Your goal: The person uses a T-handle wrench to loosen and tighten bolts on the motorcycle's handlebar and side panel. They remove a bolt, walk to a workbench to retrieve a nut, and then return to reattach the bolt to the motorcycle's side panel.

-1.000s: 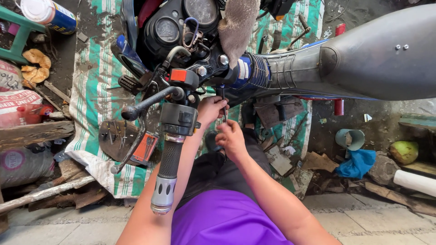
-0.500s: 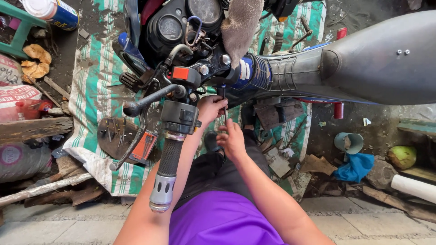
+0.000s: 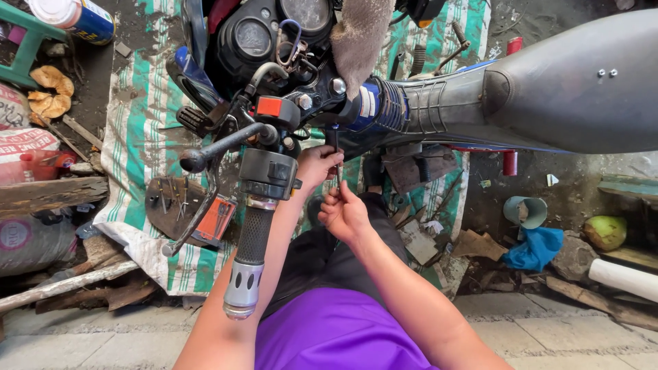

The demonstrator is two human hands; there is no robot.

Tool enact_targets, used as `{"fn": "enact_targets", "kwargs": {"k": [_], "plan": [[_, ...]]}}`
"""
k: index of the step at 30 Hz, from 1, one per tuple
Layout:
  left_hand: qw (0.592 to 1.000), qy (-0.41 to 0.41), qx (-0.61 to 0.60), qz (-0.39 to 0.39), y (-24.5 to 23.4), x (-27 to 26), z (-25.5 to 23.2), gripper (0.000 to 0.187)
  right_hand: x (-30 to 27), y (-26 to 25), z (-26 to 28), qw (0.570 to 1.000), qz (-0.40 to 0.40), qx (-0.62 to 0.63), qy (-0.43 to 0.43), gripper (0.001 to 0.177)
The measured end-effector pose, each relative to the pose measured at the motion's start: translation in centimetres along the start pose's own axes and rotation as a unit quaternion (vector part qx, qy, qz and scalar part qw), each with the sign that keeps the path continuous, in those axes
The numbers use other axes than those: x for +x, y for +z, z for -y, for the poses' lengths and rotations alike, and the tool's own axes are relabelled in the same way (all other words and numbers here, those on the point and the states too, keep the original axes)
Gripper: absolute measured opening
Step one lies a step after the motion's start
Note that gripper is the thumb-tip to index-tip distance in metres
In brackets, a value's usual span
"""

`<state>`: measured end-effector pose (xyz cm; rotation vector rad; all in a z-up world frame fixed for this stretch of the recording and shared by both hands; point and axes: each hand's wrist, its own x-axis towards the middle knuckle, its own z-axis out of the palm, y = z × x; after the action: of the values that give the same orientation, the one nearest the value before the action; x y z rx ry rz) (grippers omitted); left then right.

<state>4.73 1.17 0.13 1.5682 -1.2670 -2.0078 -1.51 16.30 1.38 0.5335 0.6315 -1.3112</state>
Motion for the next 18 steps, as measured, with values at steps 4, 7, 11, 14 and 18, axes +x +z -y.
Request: {"fn": "enact_targets", "kwargs": {"k": [4, 7, 11, 14, 18], "plan": [[1.000, 0.010, 0.018, 0.003, 0.1, -0.5, -0.7, 0.026, -0.6, 0.2, 0.2, 0.901, -0.113, -0.356, -0.221, 0.057], [1.000, 0.011, 0.013, -0.009, -0.1, -0.7, -0.9, 0.026, -1.1, 0.6, 1.1, 0.743, -0.174, -0.566, -0.312, 0.033], [1.000, 0.007, 0.015, -0.005, -0.9, -0.4, -0.6, 0.031, -0.7, 0.2, 0.2, 0.691, -0.138, -0.614, -0.356, 0.036], [1.000, 0.004, 0.021, 0.001, -0.6, -0.4, -0.5, 0.035, 1.6, -2.2, -0.3, 0.880, -0.120, -0.367, -0.277, 0.022], [0.999, -0.007, 0.043, 0.005, 0.1, -0.9, -1.4, 0.030, 2.1, -1.5, 0.7, 0.998, -0.041, 0.056, -0.001, 0.030]]}}
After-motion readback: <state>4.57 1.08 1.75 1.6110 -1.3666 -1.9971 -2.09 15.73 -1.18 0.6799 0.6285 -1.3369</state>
